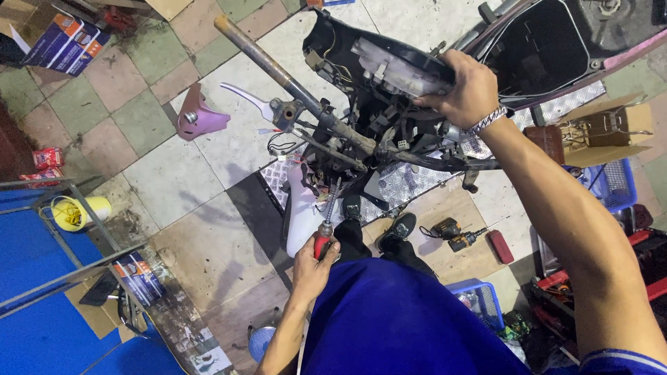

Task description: Disassembling the front dashboard and wiring of a motorcycle using hand tools like a screwdriver and pliers.

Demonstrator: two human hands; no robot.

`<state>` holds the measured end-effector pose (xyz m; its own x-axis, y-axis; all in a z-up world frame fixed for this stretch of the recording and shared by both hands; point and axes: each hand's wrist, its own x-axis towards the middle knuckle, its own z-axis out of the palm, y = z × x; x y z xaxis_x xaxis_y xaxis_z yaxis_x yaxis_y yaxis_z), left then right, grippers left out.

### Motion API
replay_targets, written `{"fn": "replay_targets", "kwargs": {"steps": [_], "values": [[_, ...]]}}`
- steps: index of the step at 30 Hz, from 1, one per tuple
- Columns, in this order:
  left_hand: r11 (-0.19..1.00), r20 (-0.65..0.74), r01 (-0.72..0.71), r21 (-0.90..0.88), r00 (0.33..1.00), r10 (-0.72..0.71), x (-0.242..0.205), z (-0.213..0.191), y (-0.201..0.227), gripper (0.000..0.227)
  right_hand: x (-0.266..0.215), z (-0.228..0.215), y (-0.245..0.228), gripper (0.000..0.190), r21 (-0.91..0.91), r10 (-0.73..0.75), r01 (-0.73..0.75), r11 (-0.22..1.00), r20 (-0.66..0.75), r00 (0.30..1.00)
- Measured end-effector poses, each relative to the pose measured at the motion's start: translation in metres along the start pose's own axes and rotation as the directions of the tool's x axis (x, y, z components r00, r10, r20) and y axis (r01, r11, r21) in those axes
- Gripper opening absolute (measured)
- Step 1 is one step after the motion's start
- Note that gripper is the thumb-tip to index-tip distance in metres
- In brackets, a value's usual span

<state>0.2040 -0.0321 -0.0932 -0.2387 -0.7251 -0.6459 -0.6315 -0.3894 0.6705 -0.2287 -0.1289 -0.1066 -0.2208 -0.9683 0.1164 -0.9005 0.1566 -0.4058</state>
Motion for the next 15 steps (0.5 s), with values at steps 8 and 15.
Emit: {"fn": "replay_targets", "kwargs": {"steps": [8,15], "values": [[0.997,0.085,-0.078,0.012,0.993,0.076,0.015,-0.008,-0.002,0.029,0.008,-0.011,-0.006,0.088,-0.033,0.324,-0.324,0.946,0.193,0.926],[0.990,0.152,-0.125,0.070,0.982,0.114,0.030,-0.014,0.008,0.032,-0.006,-0.044,0.014,0.107,0.164,0.182,-0.282,0.945,0.450,0.874]]}}
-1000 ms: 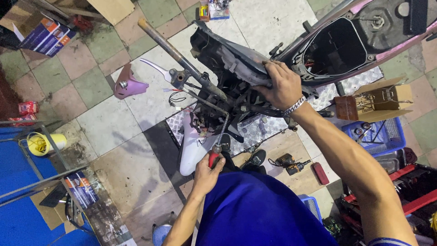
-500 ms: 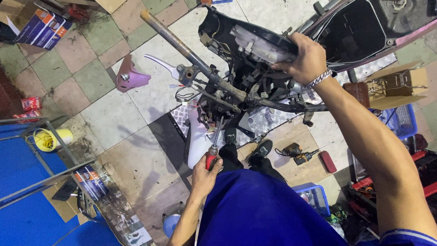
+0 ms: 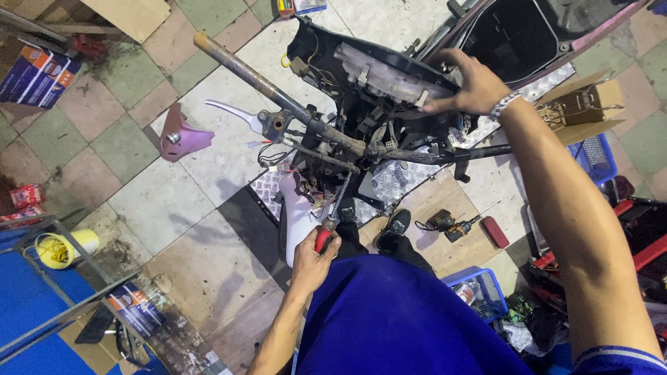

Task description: Disassembling the front dashboard and wiring of a motorcycle using hand tools like a screwdriver and pliers.

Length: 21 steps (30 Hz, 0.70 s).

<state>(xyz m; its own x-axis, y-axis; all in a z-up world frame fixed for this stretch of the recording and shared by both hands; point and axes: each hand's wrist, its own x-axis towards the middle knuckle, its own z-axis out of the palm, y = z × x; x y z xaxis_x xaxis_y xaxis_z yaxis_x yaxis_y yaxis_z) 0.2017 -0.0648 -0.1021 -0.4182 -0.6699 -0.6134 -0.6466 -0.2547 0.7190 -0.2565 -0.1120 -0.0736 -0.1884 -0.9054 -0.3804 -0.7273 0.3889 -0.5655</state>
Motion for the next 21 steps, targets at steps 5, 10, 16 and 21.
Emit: {"fn": "replay_targets", "kwargs": {"steps": [5,10,16,21], "values": [[0.998,0.019,-0.045,-0.044,0.999,0.046,0.007,-0.005,0.004,0.022,0.012,0.013,0.084,0.074,0.130,0.235,-0.262,0.956,0.189,0.953],[0.998,0.003,-0.031,-0.048,0.999,0.032,0.010,-0.010,0.007,0.022,0.008,0.040,0.085,0.052,-0.006,0.142,-0.142,0.990,0.083,0.986],[0.999,-0.003,-0.023,-0.045,1.000,0.023,0.016,-0.015,0.018,0.020,-0.034,0.057,0.073,0.059,-0.474,0.056,-0.098,0.875,-0.102,0.993],[0.996,-0.009,-0.054,-0.066,0.999,0.053,0.023,-0.015,0.020,0.023,-0.070,0.058,0.047,0.082,-0.508,-0.003,-0.067,0.859,-0.136,0.991]]}}
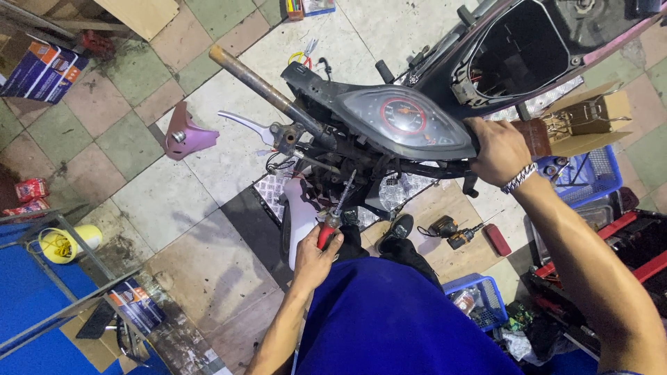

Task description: Disassembling the front dashboard and wiring of a motorcycle using hand tools like a screwdriver and pliers.

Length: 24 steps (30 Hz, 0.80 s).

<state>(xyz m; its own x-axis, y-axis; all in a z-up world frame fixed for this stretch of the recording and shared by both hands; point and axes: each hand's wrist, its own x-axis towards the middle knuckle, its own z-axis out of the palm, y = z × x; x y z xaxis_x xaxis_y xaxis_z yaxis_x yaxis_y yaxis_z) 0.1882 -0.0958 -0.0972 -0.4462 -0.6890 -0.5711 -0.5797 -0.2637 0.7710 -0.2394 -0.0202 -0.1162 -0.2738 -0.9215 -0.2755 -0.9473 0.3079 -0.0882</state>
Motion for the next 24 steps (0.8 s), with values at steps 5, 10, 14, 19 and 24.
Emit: {"fn": "replay_targets", "kwargs": {"steps": [5,10,14,19,24], "values": [[1.000,-0.004,-0.003,0.018,1.000,0.003,-0.001,0.011,-0.005,0.025,0.021,0.016,0.022,0.061,0.193,0.048,-0.052,0.980,0.023,0.999],[0.999,-0.081,0.039,-0.001,0.996,-0.039,-0.024,0.021,-0.002,0.037,0.042,0.012,0.031,0.050,0.370,0.016,-0.035,0.928,0.056,0.998],[0.999,-0.208,0.011,-0.039,0.978,-0.019,-0.040,0.025,-0.010,0.026,-0.005,-0.035,0.004,0.070,0.345,-0.203,0.284,0.894,-0.252,0.946],[0.984,-0.138,-0.104,-0.146,0.987,0.084,-0.038,0.018,-0.009,0.031,-0.114,-0.052,-0.103,0.041,0.637,0.136,0.241,0.733,-0.484,0.864],[0.915,0.168,-0.402,-0.005,0.902,0.397,-0.034,-0.033,0.008,0.042,-0.110,0.037,-0.267,0.064,0.993,-0.066,-0.020,0.118,0.028,0.997]]}}
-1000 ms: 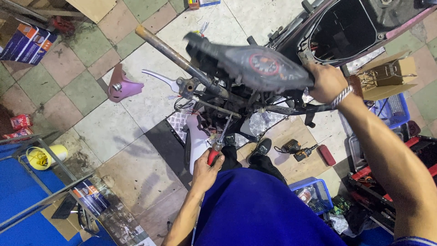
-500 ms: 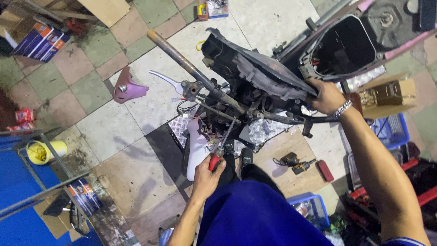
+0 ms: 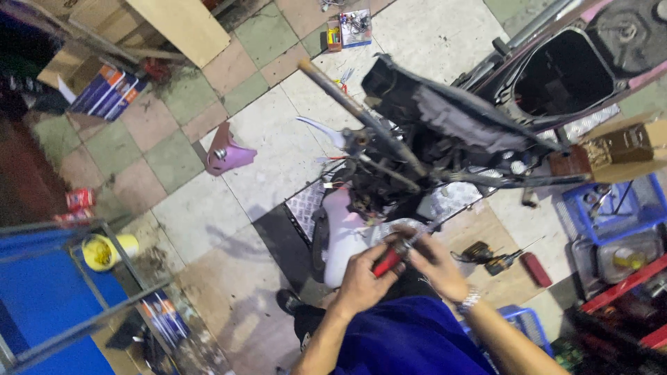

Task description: Disassembling the front dashboard and wiring of a motorcycle using hand tools like a screwdriver and pliers.

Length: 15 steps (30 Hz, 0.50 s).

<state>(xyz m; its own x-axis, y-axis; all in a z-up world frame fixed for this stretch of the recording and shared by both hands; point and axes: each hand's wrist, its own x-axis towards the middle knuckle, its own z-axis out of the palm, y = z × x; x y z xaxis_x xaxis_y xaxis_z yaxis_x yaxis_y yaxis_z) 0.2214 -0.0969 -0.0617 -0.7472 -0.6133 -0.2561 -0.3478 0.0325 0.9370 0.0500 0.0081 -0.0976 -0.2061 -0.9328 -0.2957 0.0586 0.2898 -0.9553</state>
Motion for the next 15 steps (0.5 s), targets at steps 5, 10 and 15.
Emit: {"fn": "replay_targets", "kwargs": {"steps": [5,10,15], "values": [[0.983,-0.029,-0.169,0.065,0.985,0.171,-0.029,-0.105,-0.089,0.032,0.077,0.173,-0.015,0.050,0.204,-0.025,0.054,0.977,-0.143,0.989],[0.989,0.208,-0.090,-0.117,0.972,0.114,-0.045,-0.285,-0.182,0.049,0.140,0.296,0.001,0.038,0.196,0.070,0.008,0.981,-0.385,0.920],[0.873,-0.064,0.486,0.035,0.873,-0.483,-0.086,-0.471,-0.293,0.033,0.175,0.361,-0.011,0.025,0.498,0.252,0.106,0.861,-0.597,0.762]]}}
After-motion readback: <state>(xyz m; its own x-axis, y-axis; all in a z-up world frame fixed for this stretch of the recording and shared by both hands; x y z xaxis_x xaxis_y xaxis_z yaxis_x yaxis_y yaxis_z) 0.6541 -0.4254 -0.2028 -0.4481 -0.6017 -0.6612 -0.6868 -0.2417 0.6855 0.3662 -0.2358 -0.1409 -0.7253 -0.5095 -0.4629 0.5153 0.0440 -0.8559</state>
